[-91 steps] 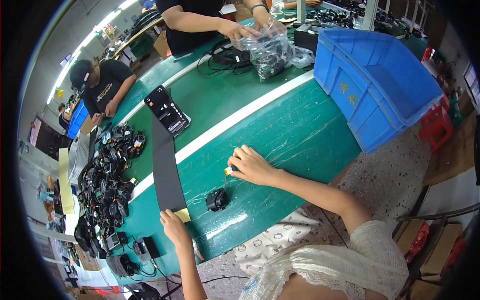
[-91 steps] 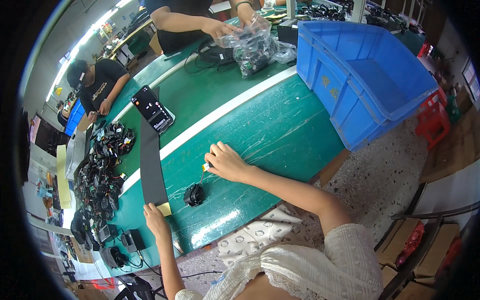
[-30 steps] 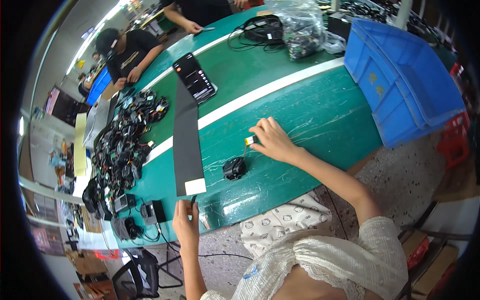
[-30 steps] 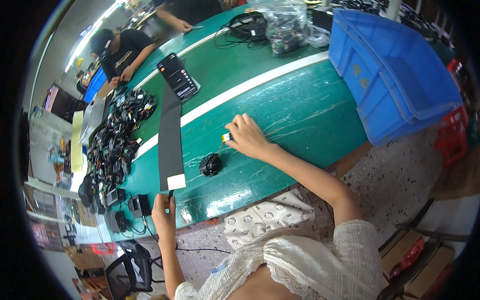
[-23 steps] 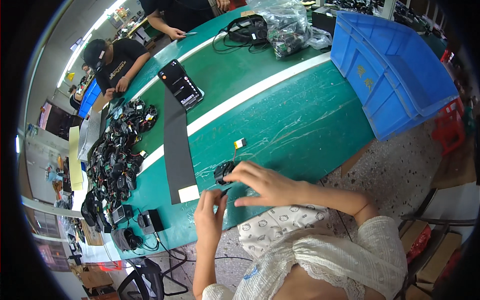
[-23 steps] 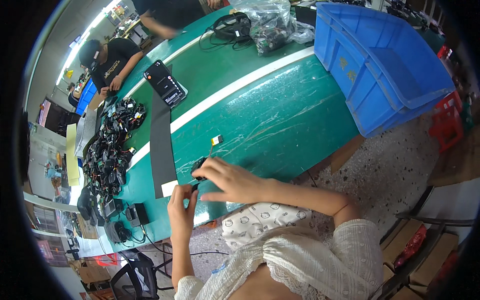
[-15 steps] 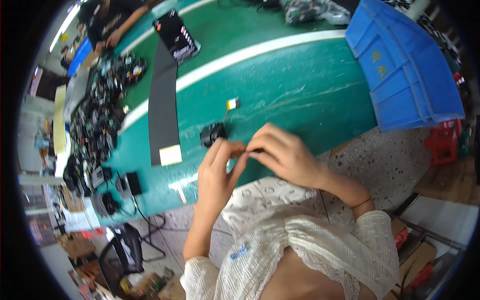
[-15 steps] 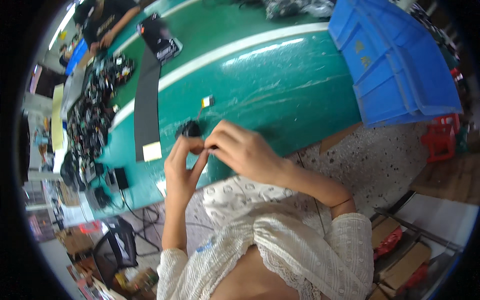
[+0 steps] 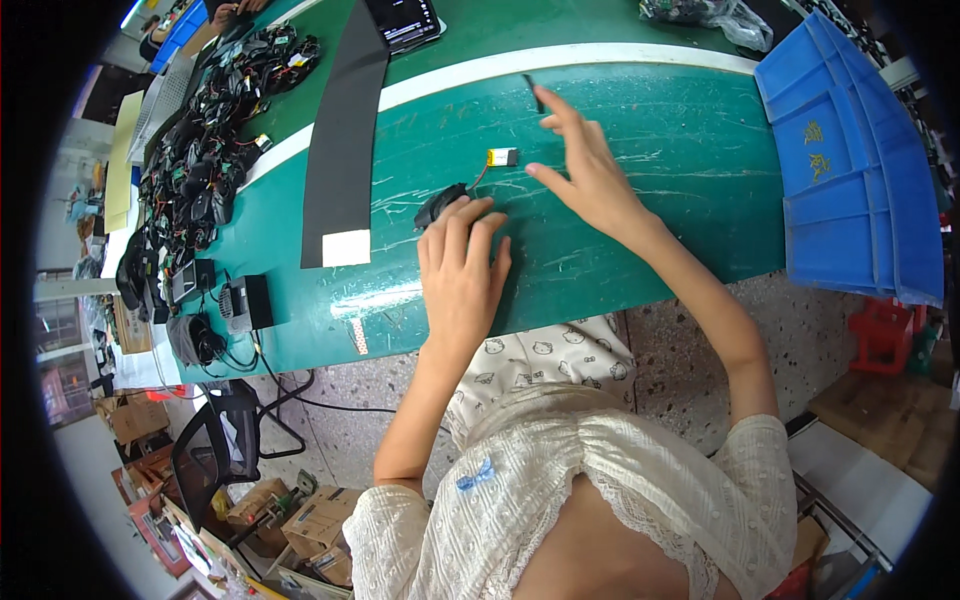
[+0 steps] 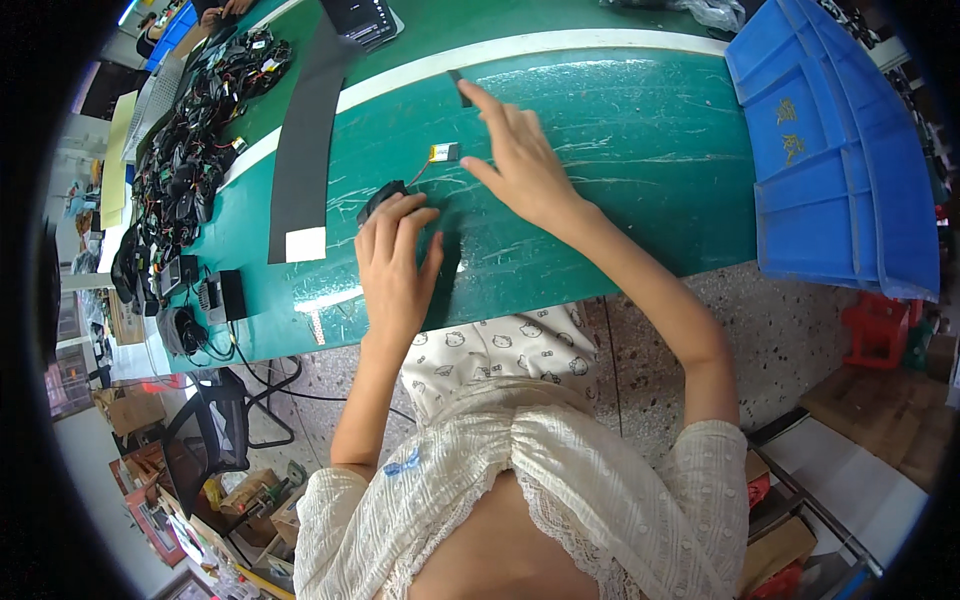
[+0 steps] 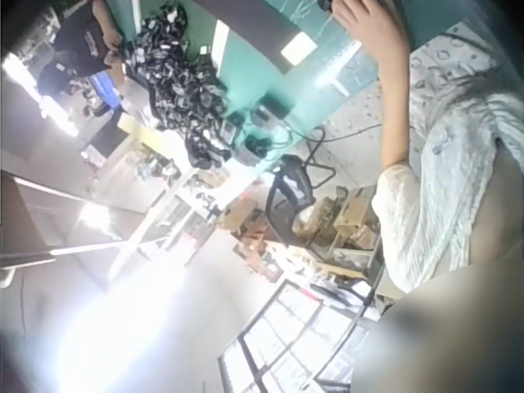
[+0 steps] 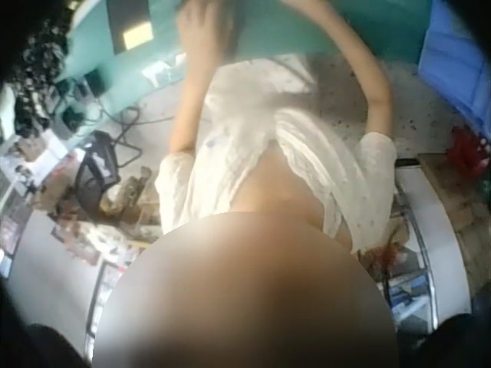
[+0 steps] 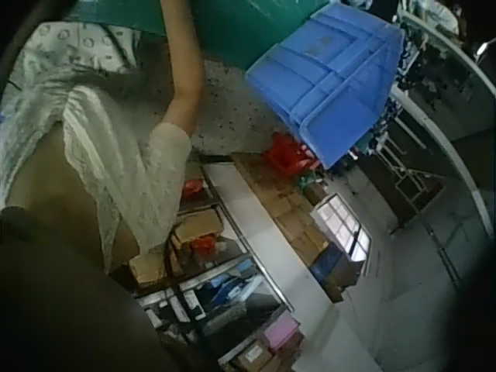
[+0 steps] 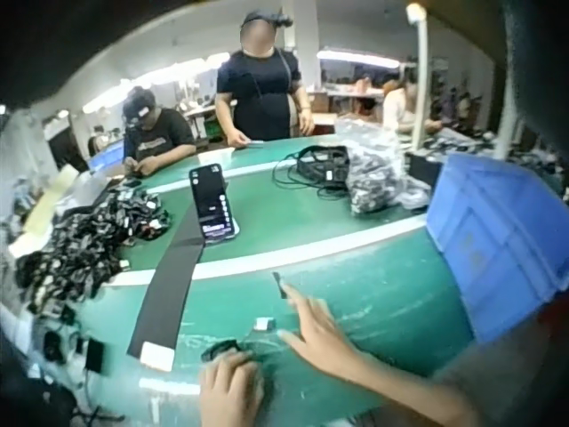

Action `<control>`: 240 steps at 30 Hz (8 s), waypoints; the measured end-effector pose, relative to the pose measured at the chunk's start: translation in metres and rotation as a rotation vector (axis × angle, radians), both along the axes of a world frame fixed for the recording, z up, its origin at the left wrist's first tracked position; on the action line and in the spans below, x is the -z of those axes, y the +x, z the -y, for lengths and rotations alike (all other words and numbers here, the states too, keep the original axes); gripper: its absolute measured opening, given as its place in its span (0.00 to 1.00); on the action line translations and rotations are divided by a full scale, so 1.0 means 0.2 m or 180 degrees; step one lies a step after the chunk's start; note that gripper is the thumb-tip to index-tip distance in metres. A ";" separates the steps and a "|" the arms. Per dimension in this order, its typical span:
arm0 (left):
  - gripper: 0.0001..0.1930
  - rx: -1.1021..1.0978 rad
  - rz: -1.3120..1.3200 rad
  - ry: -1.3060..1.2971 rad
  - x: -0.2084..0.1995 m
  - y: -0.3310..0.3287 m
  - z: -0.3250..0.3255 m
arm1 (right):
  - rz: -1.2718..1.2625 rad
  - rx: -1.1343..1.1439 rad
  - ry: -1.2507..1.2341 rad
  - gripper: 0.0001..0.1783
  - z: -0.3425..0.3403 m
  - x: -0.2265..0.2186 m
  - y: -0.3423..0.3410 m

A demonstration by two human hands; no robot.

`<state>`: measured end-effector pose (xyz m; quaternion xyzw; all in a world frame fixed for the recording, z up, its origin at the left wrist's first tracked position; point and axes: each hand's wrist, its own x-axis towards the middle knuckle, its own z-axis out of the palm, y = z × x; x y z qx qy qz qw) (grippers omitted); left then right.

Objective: The person assembles small electronic devices at a workbench. They handle a black plastic casing, a small battery, and a circuit board, connecting wires and securing components with adhesive tape. The person repeatedly picks up units, connects the battery to the circuit board, and places the finished units into a blue bin.

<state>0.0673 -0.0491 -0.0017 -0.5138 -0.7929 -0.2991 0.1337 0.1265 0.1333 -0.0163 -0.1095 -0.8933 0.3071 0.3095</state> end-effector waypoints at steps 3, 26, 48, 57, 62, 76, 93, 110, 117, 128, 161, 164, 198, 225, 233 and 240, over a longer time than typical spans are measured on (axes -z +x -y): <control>0.12 0.0049 -0.0034 -0.0120 0.02 -0.01 0.03 | 0.0152 -0.0287 -0.0040 0.40 0.01 0.04 -0.10; 0.06 0.0050 0.0334 0.0056 -0.23 -0.93 -0.32 | 0.0362 -0.0951 -0.2932 0.33 -0.04 0.06 -0.20; 0.06 0.0216 0.1308 0.0308 -0.22 -0.34 -0.02 | -0.0227 -0.0700 -0.4398 0.32 0.24 -0.09 -0.01; 0.11 0.0216 0.3301 0.0618 0.04 0.22 0.23 | -0.1106 0.0149 -0.4577 0.34 0.69 -0.05 0.22; 0.09 0.0432 0.3980 0.0734 0.04 0.27 0.27 | -0.1128 0.0201 -0.4339 0.29 0.78 0.01 0.33; 0.06 -0.0460 0.2961 0.0452 0.00 0.17 0.23 | -0.1279 0.0643 -0.4156 0.10 0.65 -0.02 0.42; 0.14 0.0089 0.3214 0.1124 -0.05 0.20 0.28 | -0.0267 -0.0210 -0.4644 0.08 0.66 -0.21 0.42; 0.16 0.0154 0.3018 0.0915 0.00 0.20 0.25 | -0.0117 -0.0235 -0.4393 0.10 0.61 -0.15 0.33; 0.12 0.0032 0.3355 0.0965 -0.04 0.19 0.24 | 0.0221 -0.0272 -0.3988 0.09 0.56 -0.16 0.32; 0.12 0.0139 0.3598 0.1155 -0.02 0.18 0.23 | -0.0315 -0.0355 -0.4384 0.09 0.57 -0.14 0.33; 0.04 0.0243 0.4636 0.2078 0.03 0.33 0.11 | -0.1561 0.0205 -0.2956 0.22 0.58 0.04 0.24; 0.04 0.0236 0.4588 0.2236 0.03 0.34 0.10 | -0.1701 0.0332 -0.2933 0.22 0.62 0.06 0.24; 0.07 0.0708 0.2386 0.0200 -0.16 0.09 0.17 | -0.1340 0.0392 -0.3104 0.12 0.51 -0.05 0.29; 0.16 0.0489 0.4502 0.1698 -0.16 0.18 0.20 | -0.0342 -0.0560 -0.2695 0.08 0.53 -0.27 0.25; 0.15 0.0313 0.4570 0.1497 -0.19 0.18 0.20 | -0.0048 -0.0585 -0.2769 0.07 0.50 -0.32 0.24; 0.13 0.0238 0.4425 0.1283 -0.19 0.18 0.20 | -0.0073 -0.0602 -0.3130 0.07 0.50 -0.30 0.24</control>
